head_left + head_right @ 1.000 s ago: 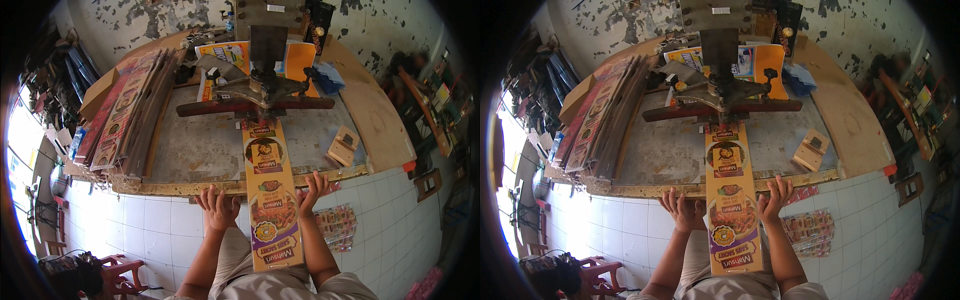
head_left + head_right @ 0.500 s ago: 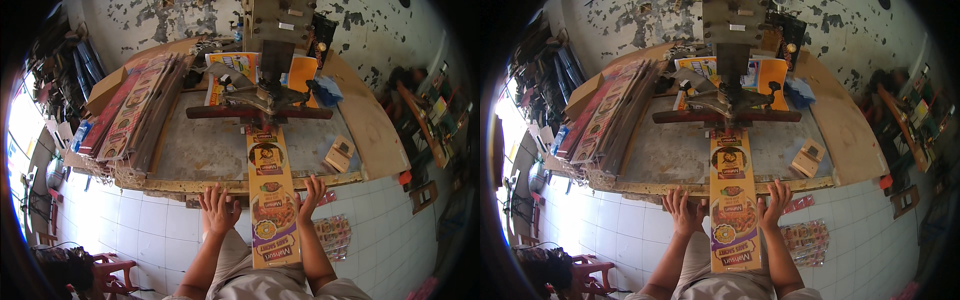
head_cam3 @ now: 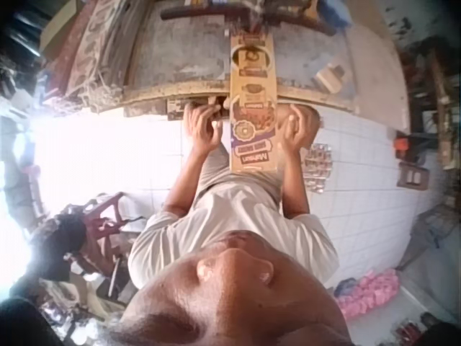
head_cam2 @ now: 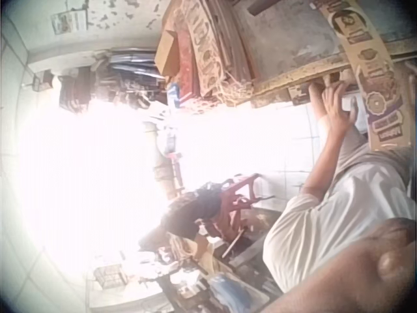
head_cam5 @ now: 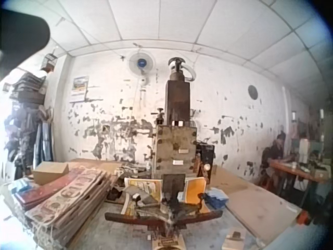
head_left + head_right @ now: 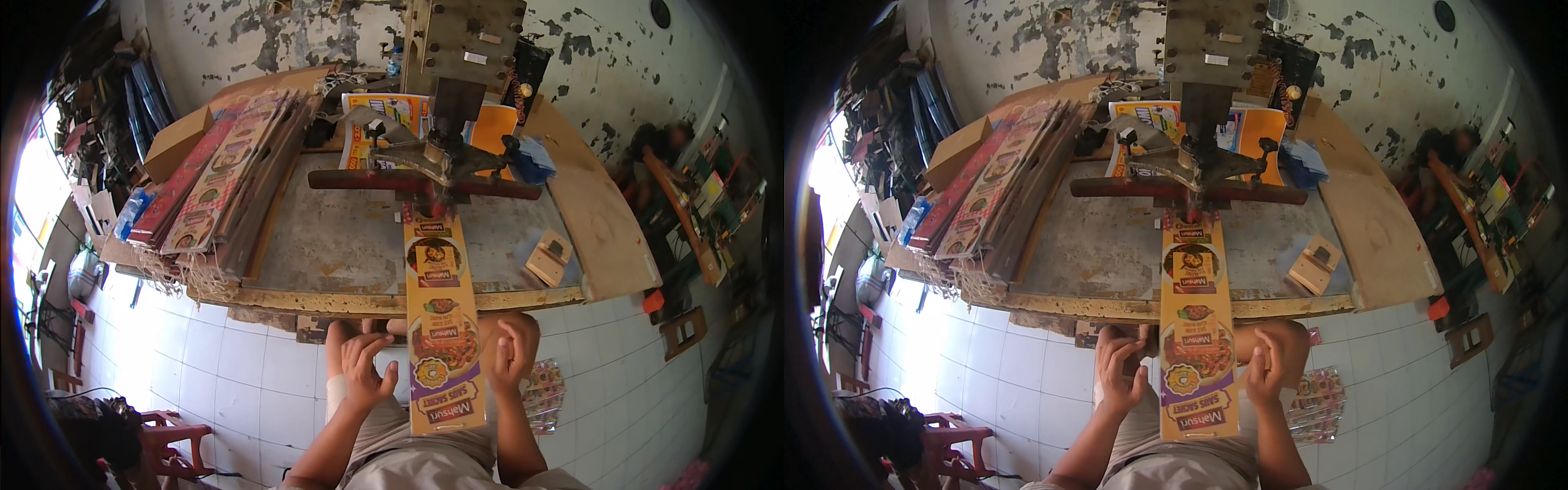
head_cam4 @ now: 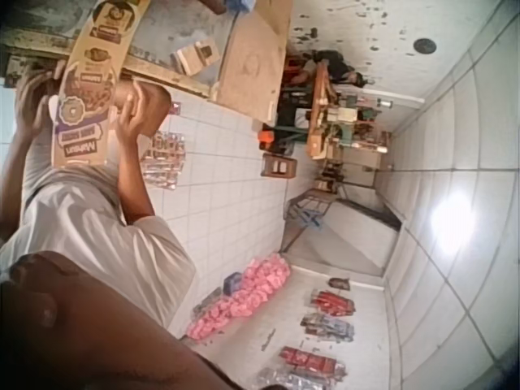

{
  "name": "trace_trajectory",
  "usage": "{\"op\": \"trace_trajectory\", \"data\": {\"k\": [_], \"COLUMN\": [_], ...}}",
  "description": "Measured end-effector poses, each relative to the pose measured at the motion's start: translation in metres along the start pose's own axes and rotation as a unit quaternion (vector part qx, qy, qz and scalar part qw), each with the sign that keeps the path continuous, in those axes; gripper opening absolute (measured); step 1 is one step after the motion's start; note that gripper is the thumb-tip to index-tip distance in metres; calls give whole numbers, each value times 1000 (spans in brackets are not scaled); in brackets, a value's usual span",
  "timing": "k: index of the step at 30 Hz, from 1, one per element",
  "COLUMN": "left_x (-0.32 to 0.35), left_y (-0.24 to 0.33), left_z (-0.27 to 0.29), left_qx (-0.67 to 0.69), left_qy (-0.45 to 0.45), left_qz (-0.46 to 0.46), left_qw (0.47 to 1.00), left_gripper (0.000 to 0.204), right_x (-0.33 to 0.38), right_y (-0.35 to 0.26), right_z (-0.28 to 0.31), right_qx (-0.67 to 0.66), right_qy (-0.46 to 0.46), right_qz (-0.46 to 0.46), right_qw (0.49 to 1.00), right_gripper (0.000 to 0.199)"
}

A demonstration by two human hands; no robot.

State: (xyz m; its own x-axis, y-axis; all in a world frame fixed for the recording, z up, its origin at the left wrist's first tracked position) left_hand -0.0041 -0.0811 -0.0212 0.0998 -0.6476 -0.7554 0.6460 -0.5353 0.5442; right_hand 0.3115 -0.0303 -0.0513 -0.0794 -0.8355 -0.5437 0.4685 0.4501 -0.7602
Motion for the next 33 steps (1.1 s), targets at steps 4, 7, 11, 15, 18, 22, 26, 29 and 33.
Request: {"op": "trace_trajectory", "data": {"k": [4, 7, 11, 15, 18, 22, 26, 29, 33], "left_x": [13, 16, 10, 2, -12, -27, -22, -19, -22], "left_y": [-8, -4, -1, -3, 1, 4, -13, -20, -25], "left_z": [-18, -21, -26, -27, -25, -23, -32, -39, -41], "left_qx": [145, 232, 252, 216, 181, 138, 166, 171, 129], "left_qy": [-101, -135, -144, -131, -127, -121, -113, -103, -86], "left_qz": [135, 230, 266, 265, 245, 259, 286, 289, 286], "left_qw": [975, 935, 919, 930, 944, 948, 937, 936, 946], "left_gripper": [44, 41, 38, 37, 35, 32, 31, 28, 25], "right_x": [13, 13, 10, 2, -6, -14, -21, -26, -30], "right_y": [-4, -27, -30, -26, -28, -14, -15, -11, -5], "right_z": [-9, -17, -16, -22, -27, -33, -39, -39, -44], "right_qx": [-194, -268, -260, -235, -250, -234, -242, -237, -214], "right_qy": [-136, -167, -169, -157, -138, -141, -133, -129, -117], "right_qz": [-165, -208, -230, -198, -221, -235, -238, -238, -227], "right_qw": [958, 926, 922, 939, 933, 933, 931, 933, 943], "right_gripper": [48, 58, 58, 51, 46, 44, 41, 39, 37]}}
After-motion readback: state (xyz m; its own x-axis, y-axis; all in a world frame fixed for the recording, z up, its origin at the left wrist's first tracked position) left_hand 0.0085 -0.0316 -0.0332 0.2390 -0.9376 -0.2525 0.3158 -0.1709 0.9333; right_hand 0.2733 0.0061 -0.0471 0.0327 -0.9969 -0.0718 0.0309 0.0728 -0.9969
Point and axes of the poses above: each hand's wrist, its own x-axis away from the middle knuckle, its own z-axis out of the back of the hand, y = z × x, the point moved 9 cm from there along -x, towards the middle knuckle, and after that the axes turned 1 degree about x, right-handed, at the moved point
